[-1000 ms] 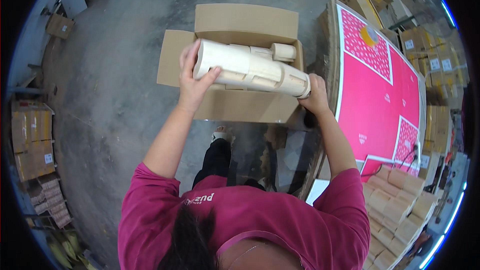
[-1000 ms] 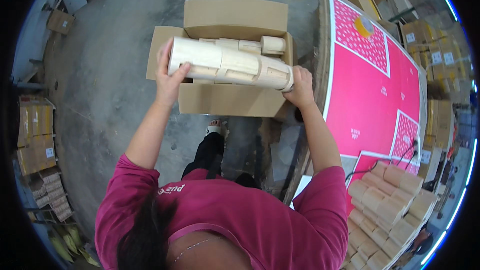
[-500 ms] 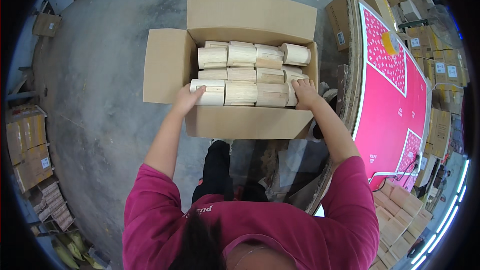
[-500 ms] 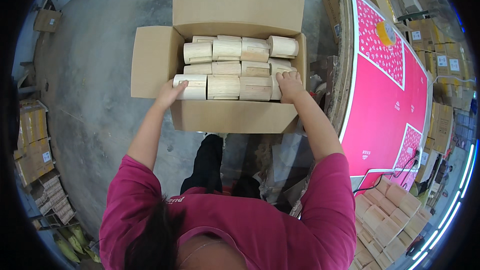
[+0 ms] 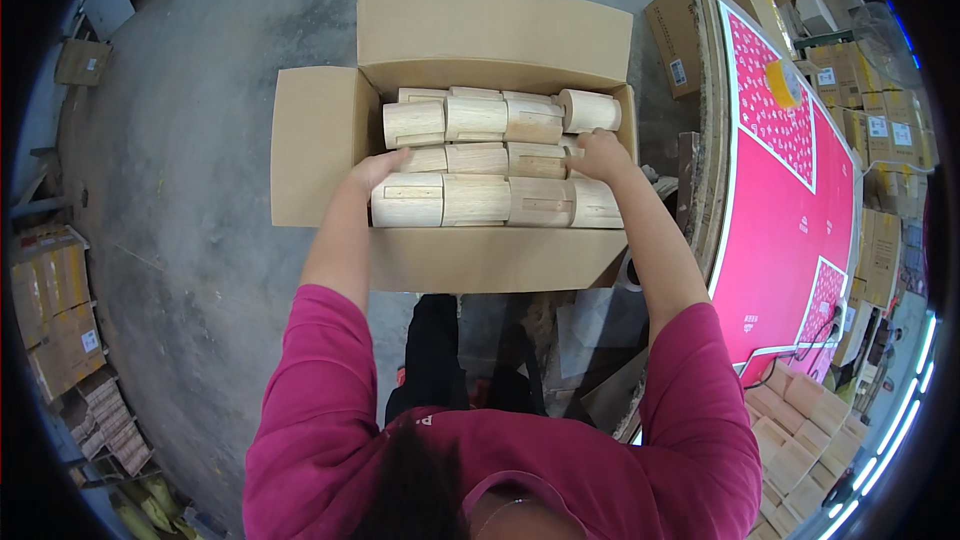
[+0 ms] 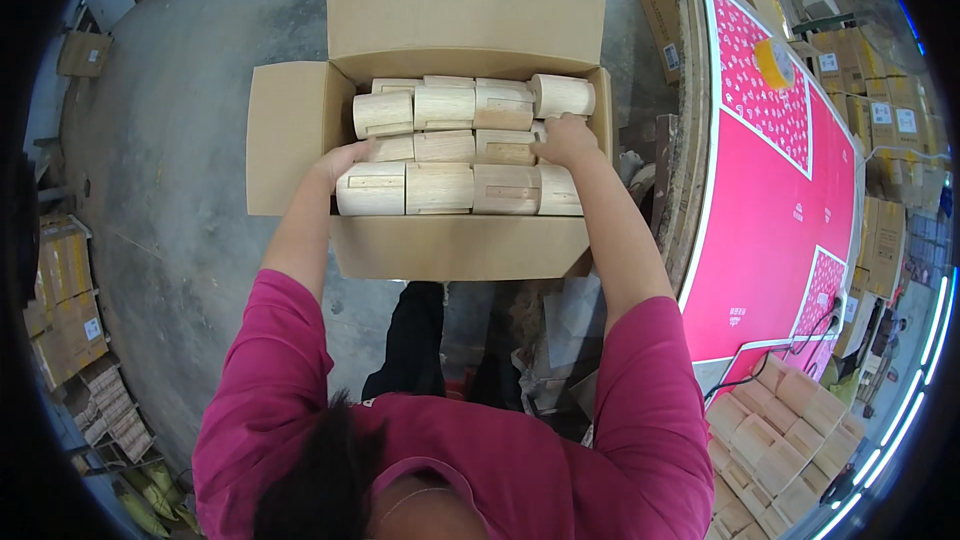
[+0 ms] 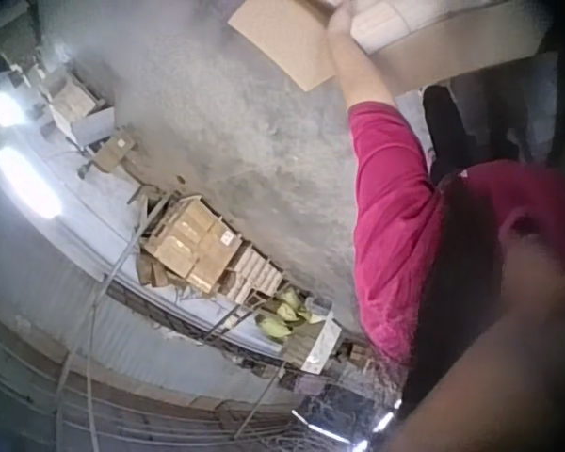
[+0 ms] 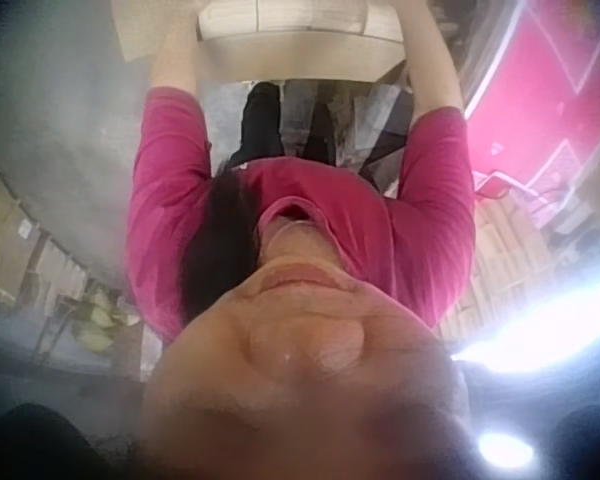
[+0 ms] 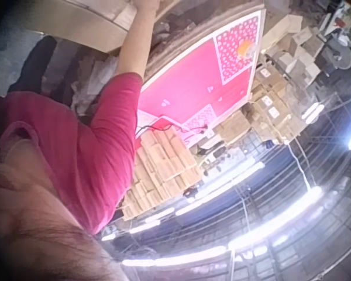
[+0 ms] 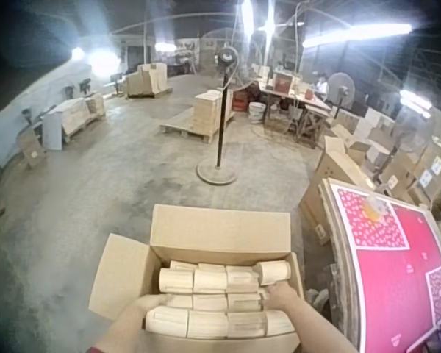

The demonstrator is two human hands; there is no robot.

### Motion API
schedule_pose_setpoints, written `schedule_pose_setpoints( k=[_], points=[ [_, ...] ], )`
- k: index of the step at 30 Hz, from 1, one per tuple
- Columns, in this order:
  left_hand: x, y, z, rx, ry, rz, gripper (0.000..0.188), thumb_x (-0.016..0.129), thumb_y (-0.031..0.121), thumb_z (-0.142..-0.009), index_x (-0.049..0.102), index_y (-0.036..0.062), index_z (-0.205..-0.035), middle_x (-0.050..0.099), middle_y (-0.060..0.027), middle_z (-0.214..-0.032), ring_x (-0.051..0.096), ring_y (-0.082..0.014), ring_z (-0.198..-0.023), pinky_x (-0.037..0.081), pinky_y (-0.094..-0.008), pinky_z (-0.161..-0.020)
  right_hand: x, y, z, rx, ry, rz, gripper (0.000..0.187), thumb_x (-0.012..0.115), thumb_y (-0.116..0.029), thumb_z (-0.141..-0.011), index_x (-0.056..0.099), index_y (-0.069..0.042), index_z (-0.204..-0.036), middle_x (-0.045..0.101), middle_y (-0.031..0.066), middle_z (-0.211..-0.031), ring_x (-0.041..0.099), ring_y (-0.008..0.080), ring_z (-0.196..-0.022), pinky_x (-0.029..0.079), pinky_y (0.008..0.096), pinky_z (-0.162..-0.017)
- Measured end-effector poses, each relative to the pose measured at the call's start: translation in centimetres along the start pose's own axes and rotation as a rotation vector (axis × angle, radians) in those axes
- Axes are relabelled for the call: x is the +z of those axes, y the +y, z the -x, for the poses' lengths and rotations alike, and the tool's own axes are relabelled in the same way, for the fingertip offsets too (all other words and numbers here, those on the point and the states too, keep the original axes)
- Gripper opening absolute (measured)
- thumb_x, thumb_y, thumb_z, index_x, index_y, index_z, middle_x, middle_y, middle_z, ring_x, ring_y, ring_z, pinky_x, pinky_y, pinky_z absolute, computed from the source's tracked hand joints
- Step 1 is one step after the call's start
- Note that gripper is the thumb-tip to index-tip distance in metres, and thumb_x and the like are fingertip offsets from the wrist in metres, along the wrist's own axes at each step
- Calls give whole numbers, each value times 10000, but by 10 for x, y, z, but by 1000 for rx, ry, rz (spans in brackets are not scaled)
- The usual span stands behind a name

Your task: The person is using a vertical drilling machine to mill or drill into wooden blocks, then inspecting and packing them into a cardboard box.

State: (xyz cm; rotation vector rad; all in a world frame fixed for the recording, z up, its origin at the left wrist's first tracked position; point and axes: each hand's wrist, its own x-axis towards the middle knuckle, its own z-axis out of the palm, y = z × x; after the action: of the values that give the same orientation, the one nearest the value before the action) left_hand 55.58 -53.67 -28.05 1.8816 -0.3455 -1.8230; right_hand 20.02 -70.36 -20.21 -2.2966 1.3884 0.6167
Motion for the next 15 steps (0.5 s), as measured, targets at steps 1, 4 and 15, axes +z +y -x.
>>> schedule_pose_setpoints(
  k=[1,4,15],
  points=[
    [-6,-5,-5,-3,8,2,686,624,553,-743,542,21,-1169,596,-154,-1109,583,-227,-991,454,-353,-835,2,-6,-5,-8,-2,-3,677,662,-452,-653,541,-48,-1183,543,227,-1144,487,378,-1099,411,403,-949],
    [6,12,-1,-200,-85,136,647,642,498,-744,530,47,-1194,596,-142,-1116,592,-240,-966,459,-347,-836,10,4,-16,-3,-189,-20,749,700,-365,-570,501,-58,-1224,541,180,-1179,480,368,-1125,405,409,-959],
    [14,24,11,-135,-108,383,489,665,211,-783,497,11,-1196,563,-175,-1154,584,-255,-994,482,-386,-827,21,-3,-60,195,-482,11,869,687,-216,-478,431,-233,-1308,414,153,-1340,328,341,-1279,359,470,-990]
  ],
)
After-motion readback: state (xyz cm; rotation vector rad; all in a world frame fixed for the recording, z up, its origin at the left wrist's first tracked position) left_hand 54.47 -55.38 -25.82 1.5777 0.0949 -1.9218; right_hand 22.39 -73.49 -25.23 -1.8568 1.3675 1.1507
